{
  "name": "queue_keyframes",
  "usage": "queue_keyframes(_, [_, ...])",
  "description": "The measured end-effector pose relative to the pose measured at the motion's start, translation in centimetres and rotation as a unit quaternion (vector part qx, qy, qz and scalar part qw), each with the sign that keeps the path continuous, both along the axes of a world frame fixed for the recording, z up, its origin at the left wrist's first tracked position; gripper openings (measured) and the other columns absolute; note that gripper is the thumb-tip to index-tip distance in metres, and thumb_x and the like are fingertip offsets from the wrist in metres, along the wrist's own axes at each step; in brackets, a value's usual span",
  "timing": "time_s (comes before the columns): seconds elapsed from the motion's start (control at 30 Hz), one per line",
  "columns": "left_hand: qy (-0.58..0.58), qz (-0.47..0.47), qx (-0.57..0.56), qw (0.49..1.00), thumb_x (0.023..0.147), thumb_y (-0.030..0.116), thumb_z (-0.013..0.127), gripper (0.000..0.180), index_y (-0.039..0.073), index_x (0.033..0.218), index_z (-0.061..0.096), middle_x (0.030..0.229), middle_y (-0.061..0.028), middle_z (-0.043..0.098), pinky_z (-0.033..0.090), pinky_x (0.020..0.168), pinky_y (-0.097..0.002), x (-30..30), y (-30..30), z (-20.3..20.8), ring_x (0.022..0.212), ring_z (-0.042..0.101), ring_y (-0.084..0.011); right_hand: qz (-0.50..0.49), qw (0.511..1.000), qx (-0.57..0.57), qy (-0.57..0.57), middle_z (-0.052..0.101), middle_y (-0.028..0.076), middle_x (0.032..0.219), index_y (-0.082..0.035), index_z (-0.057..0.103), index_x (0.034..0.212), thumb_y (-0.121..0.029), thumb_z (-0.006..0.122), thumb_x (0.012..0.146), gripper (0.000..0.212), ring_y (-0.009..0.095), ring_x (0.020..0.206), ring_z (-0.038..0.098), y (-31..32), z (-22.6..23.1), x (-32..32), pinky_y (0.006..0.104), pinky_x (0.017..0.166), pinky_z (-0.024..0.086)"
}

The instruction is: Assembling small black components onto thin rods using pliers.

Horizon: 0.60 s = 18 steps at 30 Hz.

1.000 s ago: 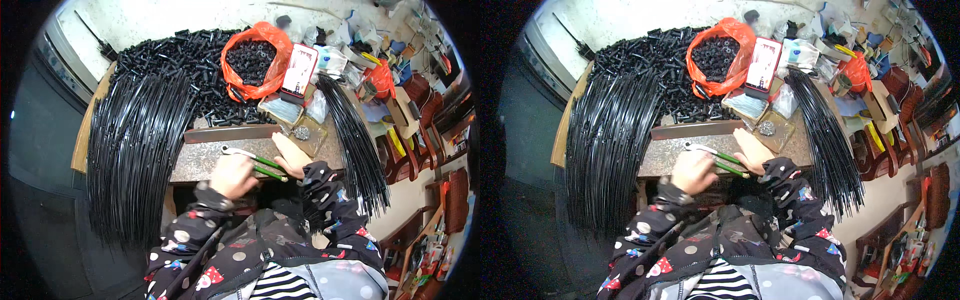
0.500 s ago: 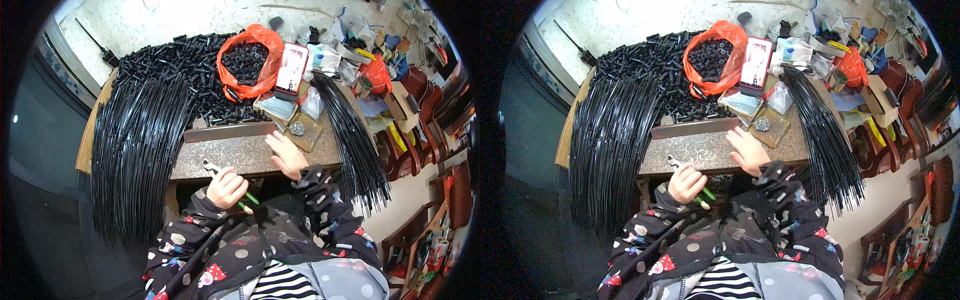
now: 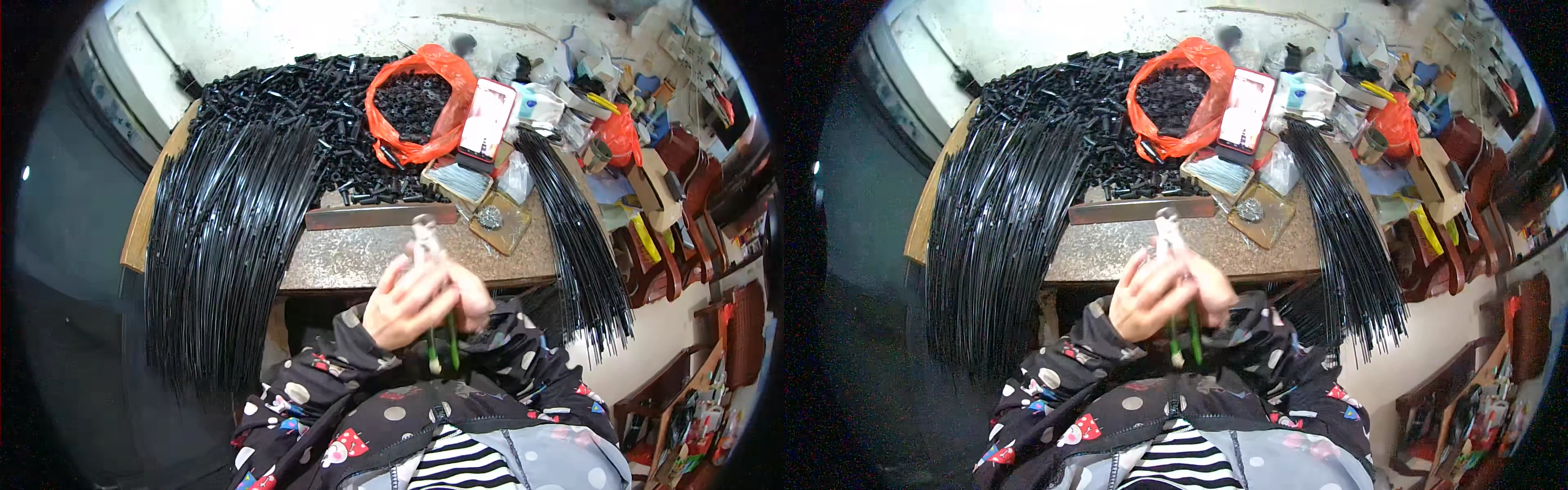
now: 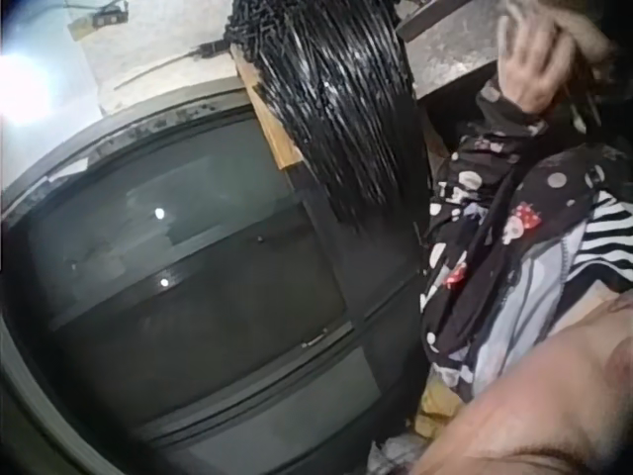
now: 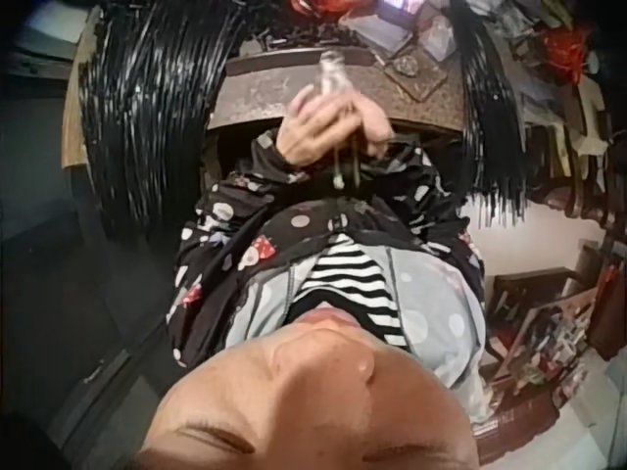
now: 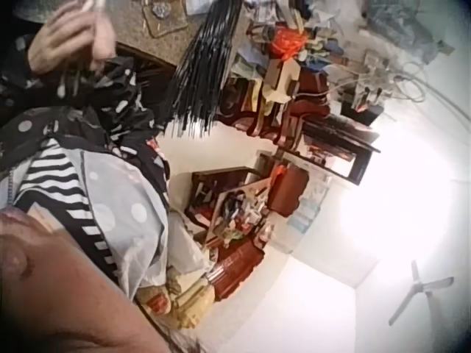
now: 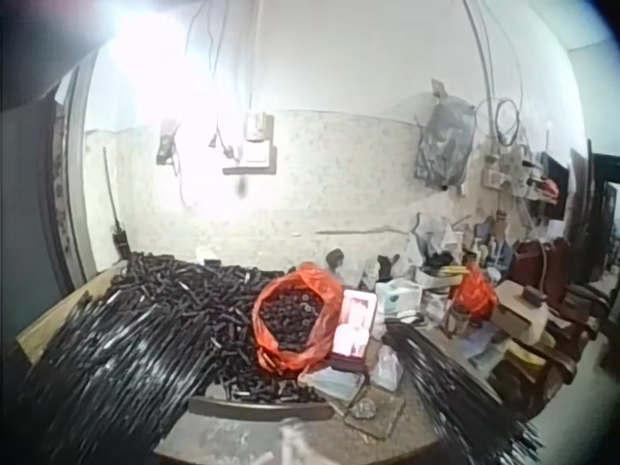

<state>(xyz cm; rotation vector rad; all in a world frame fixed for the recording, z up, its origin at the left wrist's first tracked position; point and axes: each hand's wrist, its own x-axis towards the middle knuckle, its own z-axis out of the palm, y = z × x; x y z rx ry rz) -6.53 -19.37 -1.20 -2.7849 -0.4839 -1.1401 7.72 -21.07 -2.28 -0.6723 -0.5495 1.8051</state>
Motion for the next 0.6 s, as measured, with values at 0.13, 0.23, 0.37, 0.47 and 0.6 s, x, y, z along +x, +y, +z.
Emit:
queue_keyframes(0.13, [0.106,0.099,-0.251,0.957,0.054,0.032,0.074,0.081,0.005,0.122,0.039,0.127,-0.0142,0.035,0.027,0.093,-0.0496,-1.9,0.5,-3.3,0.12,0.032,-0.0307,-0.049,0.841,0.105,-0.529,0.057,0.01,0.083,0.001,0.049,0.104,-0.021,0.042,0.09,0.027,0.018,0.07,0.058,1.1,-0.5,4.1,0.0325,0.06,0.045])
queue_keyframes(0.23, [0.156,-0.036,-0.278,0.947,0.067,0.031,0.067,0.047,0.005,0.104,0.052,0.104,-0.0127,0.052,0.037,0.084,-0.0416,-4.0,0.7,-5.5,0.102,0.048,-0.0281,-0.057,0.538,0.26,-0.8,0.053,0.017,0.083,-0.007,0.046,0.118,-0.021,0.052,0.082,0.039,0.034,0.075,0.053,1.0,-2.4,6.3,0.038,0.066,0.043])
queue_keyframes(0.37, [-0.044,0.104,-0.293,0.95,0.075,0.025,0.062,0.022,0.008,0.088,0.062,0.079,-0.01,0.062,0.048,0.065,-0.0335,-9.0,3.8,-2.5,0.072,0.06,-0.0247,-0.068,0.401,0.241,-0.881,0.051,0.013,0.088,-0.01,0.043,0.121,-0.023,0.058,0.077,0.048,0.03,0.082,0.051,1.1,-5.4,7.5,0.0376,0.068,0.043])
queue_keyframes(0.47, [0.026,0.309,-0.183,0.933,0.078,0.019,0.053,0.017,0.006,0.085,0.063,0.082,-0.0122,0.062,0.048,0.07,-0.0358,-15.4,8.4,1.7,0.078,0.059,-0.0271,-0.134,0.37,0.256,-0.883,0.051,0.014,0.093,-0.009,0.043,0.122,-0.02,0.061,0.073,0.053,0.03,0.086,0.049,1.2,-6.0,8.5,0.0365,0.07,0.042])
queue_keyframes(0.6, [0.112,0.552,-0.088,0.822,0.077,0.016,0.052,0.023,0.0,0.093,0.058,0.096,-0.0177,0.058,0.042,0.082,-0.0401,-29.4,11.6,-1.2,0.092,0.053,-0.0335,-0.072,0.52,0.192,-0.829,0.05,0.015,0.087,-0.002,0.045,0.115,-0.012,0.059,0.071,0.047,0.033,0.077,0.048,3.5,-3.3,4.8,0.0403,0.065,0.039])
